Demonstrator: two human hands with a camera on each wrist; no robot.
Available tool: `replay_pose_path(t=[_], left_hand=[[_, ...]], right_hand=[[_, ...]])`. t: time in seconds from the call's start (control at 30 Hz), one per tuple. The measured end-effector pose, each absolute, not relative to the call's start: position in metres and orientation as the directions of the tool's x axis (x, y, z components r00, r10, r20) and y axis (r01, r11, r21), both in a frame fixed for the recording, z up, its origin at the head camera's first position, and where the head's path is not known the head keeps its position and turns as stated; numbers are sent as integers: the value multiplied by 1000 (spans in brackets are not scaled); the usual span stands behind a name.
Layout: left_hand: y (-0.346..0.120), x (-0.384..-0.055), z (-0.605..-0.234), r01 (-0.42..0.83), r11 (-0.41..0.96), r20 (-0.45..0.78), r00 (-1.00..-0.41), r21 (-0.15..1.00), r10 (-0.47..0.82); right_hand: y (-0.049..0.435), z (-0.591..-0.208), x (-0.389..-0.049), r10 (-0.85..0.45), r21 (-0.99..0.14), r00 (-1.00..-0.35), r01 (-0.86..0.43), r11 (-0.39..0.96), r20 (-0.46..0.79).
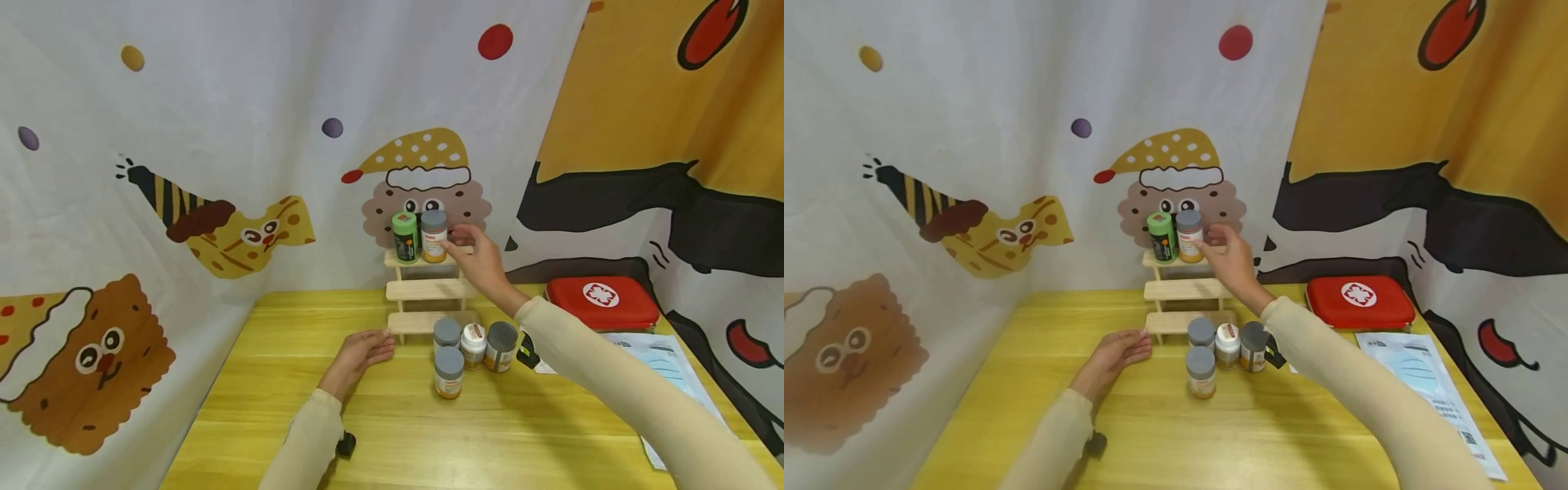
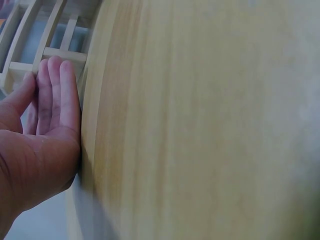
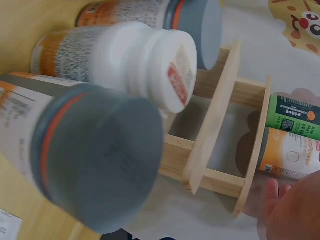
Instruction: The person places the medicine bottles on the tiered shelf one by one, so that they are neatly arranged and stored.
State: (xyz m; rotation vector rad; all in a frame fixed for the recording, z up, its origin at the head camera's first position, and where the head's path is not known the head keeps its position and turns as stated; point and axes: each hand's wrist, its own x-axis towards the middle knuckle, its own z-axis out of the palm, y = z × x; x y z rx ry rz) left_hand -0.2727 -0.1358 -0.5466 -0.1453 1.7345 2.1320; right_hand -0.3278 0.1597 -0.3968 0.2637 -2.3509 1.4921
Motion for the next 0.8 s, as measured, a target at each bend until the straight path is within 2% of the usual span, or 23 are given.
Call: replay_pose_path(t=[0.3,0.8], left_hand=[[-136,-272,-546,-365,-178,-324,-920,914,221],[-135,-272,-546,-355,-179,-317,-925,917,212]], right_hand=[[169,-410,-311,-13,-827,-921,-355,437,388],[189,-432,-281,15,-810,-915,-349,472,403]])
